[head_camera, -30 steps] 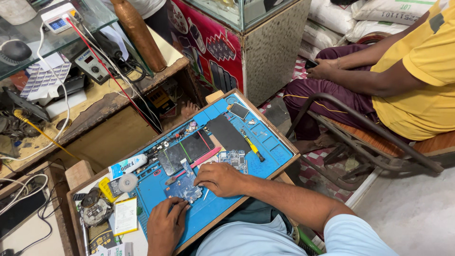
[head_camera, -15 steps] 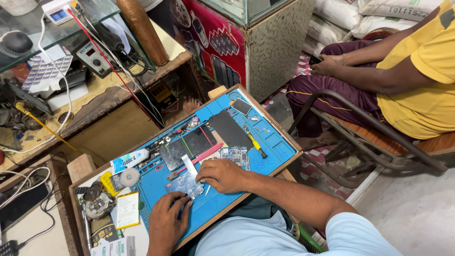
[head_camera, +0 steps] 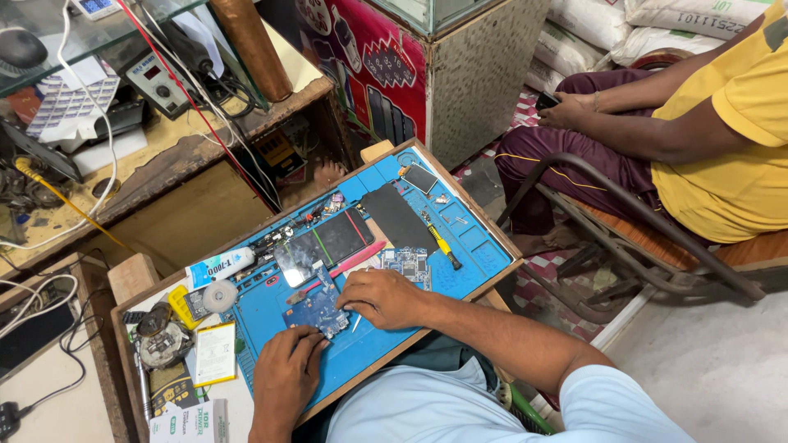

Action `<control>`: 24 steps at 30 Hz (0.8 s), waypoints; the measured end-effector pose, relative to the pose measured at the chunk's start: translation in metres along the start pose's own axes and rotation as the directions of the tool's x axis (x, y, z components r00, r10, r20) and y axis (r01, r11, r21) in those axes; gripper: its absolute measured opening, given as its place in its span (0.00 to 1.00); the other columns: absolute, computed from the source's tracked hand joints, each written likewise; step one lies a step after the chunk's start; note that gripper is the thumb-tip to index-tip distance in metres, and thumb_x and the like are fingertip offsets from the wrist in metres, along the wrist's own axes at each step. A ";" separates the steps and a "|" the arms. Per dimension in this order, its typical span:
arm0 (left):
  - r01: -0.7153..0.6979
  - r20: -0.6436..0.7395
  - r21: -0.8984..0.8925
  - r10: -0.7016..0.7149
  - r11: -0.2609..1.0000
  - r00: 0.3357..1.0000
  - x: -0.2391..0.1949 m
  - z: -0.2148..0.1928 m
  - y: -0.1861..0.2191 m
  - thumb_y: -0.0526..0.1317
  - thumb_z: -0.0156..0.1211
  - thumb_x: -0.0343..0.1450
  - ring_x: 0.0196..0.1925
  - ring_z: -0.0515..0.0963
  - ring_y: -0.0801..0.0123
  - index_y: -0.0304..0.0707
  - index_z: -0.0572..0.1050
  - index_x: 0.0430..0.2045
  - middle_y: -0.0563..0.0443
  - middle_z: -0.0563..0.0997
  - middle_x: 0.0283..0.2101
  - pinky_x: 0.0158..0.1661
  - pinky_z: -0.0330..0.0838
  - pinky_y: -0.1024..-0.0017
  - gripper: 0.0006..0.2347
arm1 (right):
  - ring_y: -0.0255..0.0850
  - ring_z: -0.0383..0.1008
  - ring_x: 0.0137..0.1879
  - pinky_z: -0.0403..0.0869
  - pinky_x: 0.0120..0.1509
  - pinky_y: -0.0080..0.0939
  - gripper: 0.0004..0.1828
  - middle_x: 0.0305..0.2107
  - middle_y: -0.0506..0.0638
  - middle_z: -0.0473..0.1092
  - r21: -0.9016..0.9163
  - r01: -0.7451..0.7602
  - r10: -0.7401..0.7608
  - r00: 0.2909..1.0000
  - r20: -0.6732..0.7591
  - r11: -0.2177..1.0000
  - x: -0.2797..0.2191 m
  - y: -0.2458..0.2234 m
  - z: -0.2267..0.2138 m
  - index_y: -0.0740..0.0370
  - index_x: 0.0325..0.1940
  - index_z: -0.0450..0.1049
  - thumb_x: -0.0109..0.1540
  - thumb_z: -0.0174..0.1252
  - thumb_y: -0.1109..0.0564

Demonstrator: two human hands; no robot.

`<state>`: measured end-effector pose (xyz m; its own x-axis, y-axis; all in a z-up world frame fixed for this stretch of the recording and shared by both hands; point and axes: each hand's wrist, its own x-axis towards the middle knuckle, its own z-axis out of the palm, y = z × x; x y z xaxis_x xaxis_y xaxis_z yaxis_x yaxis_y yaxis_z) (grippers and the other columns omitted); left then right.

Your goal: The person handles a blue circuit board on a blue work mat, repeatedly picking it up, turning it over, and placing it down. They also briefly handle a small plastic bag containing components. The workspace contains various tools and electronic parts.

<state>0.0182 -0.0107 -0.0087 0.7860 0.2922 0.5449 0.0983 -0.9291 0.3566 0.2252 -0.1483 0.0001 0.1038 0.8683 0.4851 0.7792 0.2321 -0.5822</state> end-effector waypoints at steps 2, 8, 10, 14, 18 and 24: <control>0.001 -0.007 0.007 -0.001 1.000 1.000 0.000 0.000 0.001 0.36 0.70 0.63 0.38 0.80 0.60 0.35 0.82 0.28 0.51 0.81 0.37 0.40 0.74 0.64 0.06 | 0.48 0.77 0.46 0.76 0.50 0.47 0.07 0.39 0.50 0.75 -0.005 0.003 -0.003 1.000 -0.002 1.000 0.000 0.000 0.000 0.58 0.45 0.79 0.63 0.60 0.62; -0.011 -0.023 0.001 0.011 1.000 1.000 -0.001 -0.001 0.000 0.36 0.70 0.63 0.39 0.80 0.58 0.36 0.81 0.29 0.51 0.81 0.37 0.40 0.74 0.63 0.06 | 0.48 0.77 0.46 0.77 0.49 0.46 0.07 0.39 0.50 0.75 -0.010 -0.017 0.017 1.000 -0.004 1.000 0.003 0.000 0.000 0.58 0.45 0.79 0.63 0.61 0.62; 0.005 -0.008 -0.005 -0.005 1.000 1.000 -0.003 -0.002 0.001 0.36 0.70 0.63 0.39 0.81 0.59 0.36 0.81 0.29 0.51 0.82 0.37 0.39 0.75 0.63 0.06 | 0.47 0.77 0.46 0.77 0.49 0.46 0.08 0.40 0.51 0.75 -0.017 -0.023 0.023 1.000 0.002 1.000 0.002 -0.002 0.000 0.58 0.46 0.79 0.62 0.60 0.62; -0.078 -0.049 -0.055 0.075 0.995 0.996 0.006 -0.012 0.003 0.37 0.70 0.62 0.39 0.81 0.58 0.38 0.81 0.28 0.51 0.81 0.37 0.40 0.75 0.63 0.06 | 0.48 0.78 0.47 0.77 0.52 0.46 0.06 0.39 0.51 0.75 -0.002 0.002 -0.002 0.999 -0.038 1.000 0.012 -0.010 -0.007 0.58 0.43 0.80 0.62 0.62 0.62; -0.024 -0.009 -0.056 0.023 0.998 1.000 -0.003 -0.007 0.002 0.37 0.69 0.63 0.39 0.81 0.57 0.37 0.81 0.29 0.50 0.81 0.38 0.40 0.75 0.62 0.06 | 0.48 0.78 0.46 0.77 0.50 0.45 0.06 0.39 0.51 0.75 0.005 -0.011 0.011 0.999 -0.032 1.000 0.002 -0.003 -0.001 0.58 0.44 0.80 0.63 0.62 0.62; -0.001 -0.021 -0.028 0.000 1.000 1.000 -0.005 -0.003 0.000 0.37 0.68 0.64 0.42 0.80 0.55 0.36 0.79 0.33 0.48 0.81 0.41 0.42 0.75 0.61 0.08 | 0.48 0.79 0.44 0.77 0.48 0.44 0.07 0.39 0.51 0.75 0.026 -0.021 0.022 1.000 -0.022 0.999 0.001 -0.001 -0.002 0.58 0.45 0.79 0.63 0.61 0.62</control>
<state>0.0122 -0.0118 -0.0088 0.7730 0.2967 0.5608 0.0804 -0.9226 0.3773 0.2252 -0.1486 0.0022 0.1342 0.8635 0.4861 0.7606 0.2247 -0.6091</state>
